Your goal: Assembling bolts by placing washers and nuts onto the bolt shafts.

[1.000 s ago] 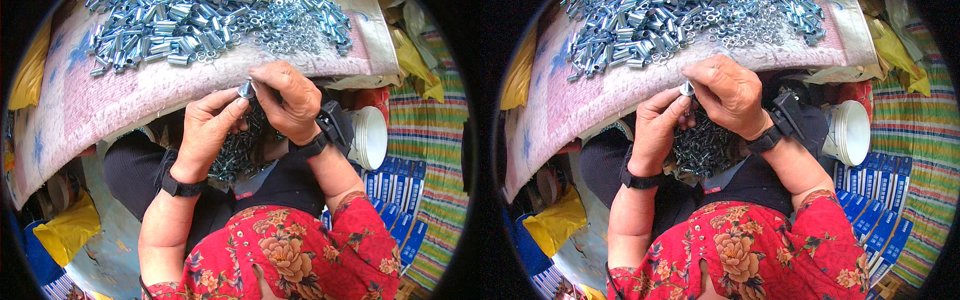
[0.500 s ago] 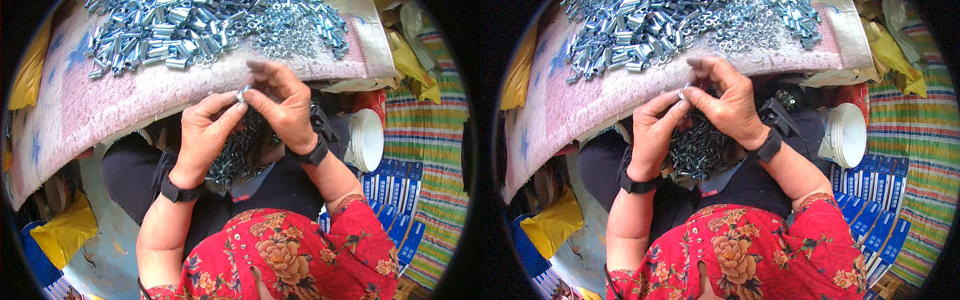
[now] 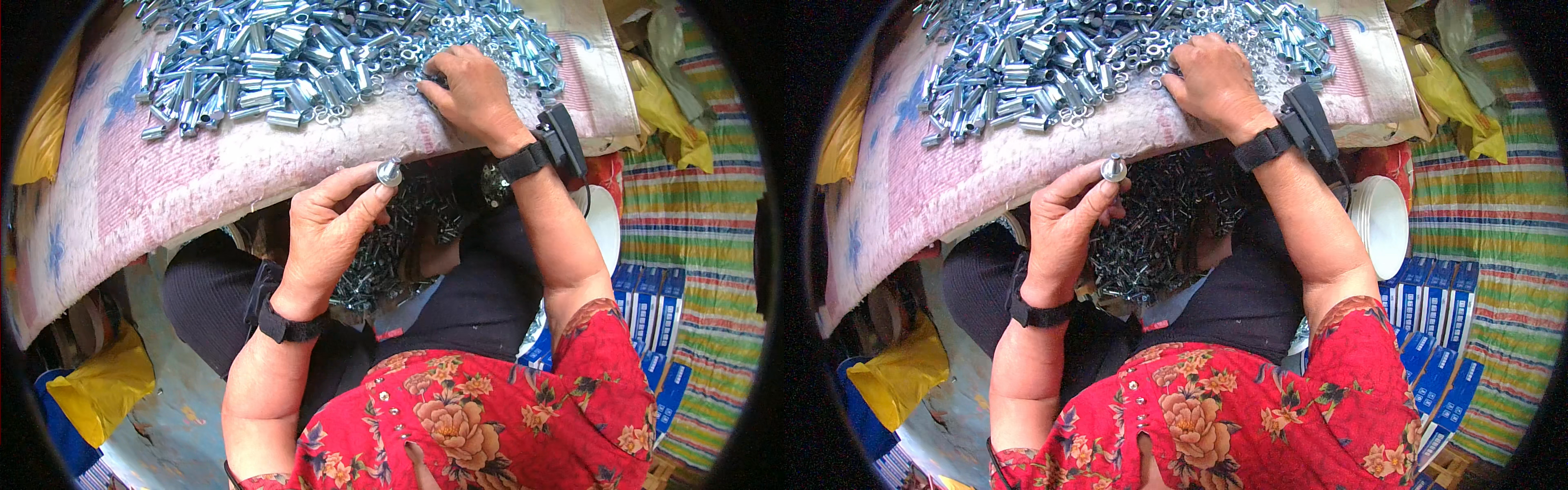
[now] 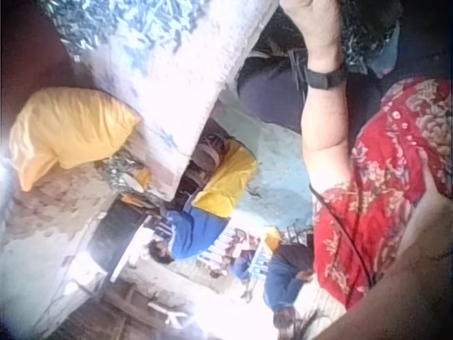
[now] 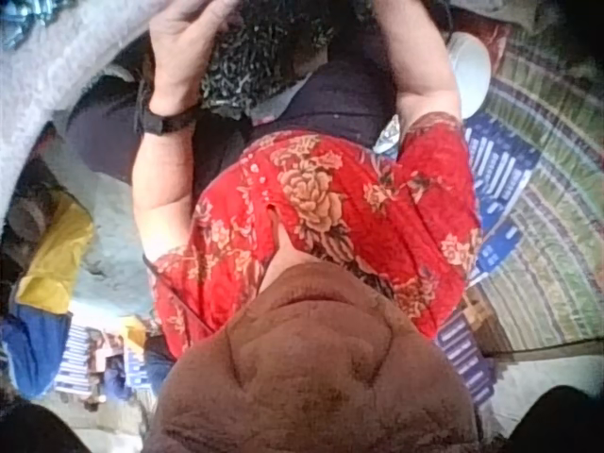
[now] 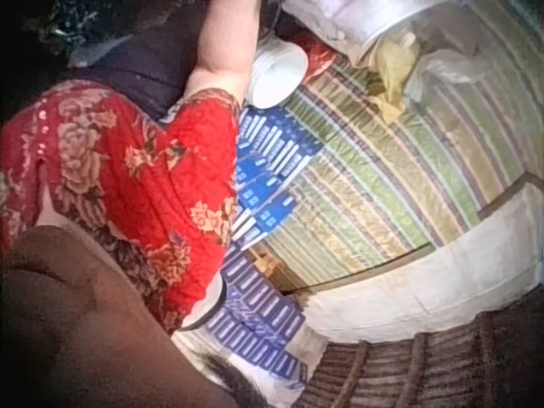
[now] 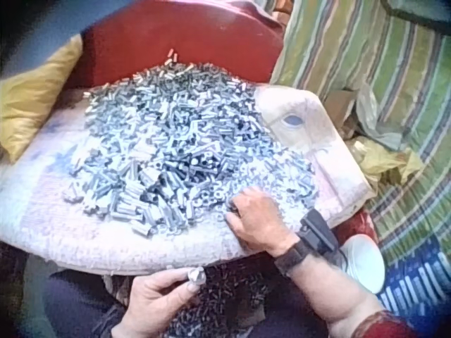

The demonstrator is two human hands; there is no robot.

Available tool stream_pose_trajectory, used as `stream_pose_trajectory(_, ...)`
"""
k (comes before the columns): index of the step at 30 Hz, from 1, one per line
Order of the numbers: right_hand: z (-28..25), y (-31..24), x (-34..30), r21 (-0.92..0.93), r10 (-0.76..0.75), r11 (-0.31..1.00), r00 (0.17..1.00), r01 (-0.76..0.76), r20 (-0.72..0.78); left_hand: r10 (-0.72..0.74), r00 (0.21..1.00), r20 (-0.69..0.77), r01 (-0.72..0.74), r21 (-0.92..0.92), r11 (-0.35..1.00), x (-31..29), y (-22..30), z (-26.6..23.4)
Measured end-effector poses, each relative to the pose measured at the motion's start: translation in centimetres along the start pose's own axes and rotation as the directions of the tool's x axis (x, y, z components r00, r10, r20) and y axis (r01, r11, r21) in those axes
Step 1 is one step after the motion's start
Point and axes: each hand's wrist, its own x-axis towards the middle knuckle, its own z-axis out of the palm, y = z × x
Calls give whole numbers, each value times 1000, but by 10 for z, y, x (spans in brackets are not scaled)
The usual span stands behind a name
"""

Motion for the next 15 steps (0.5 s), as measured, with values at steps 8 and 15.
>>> stream_pose_trajectory(8, 5, -9, 0, 41, -46, 998, 994, 50, -96, -7, 1000, -10, 7, -17, 1000, -3, 0, -3)
stream_pose_trajectory(15, 9, -3, 0, 322, 157, 940, 982, -116, -107, 8, 1000, -4, -8, 0, 1000, -2, 0, -3)
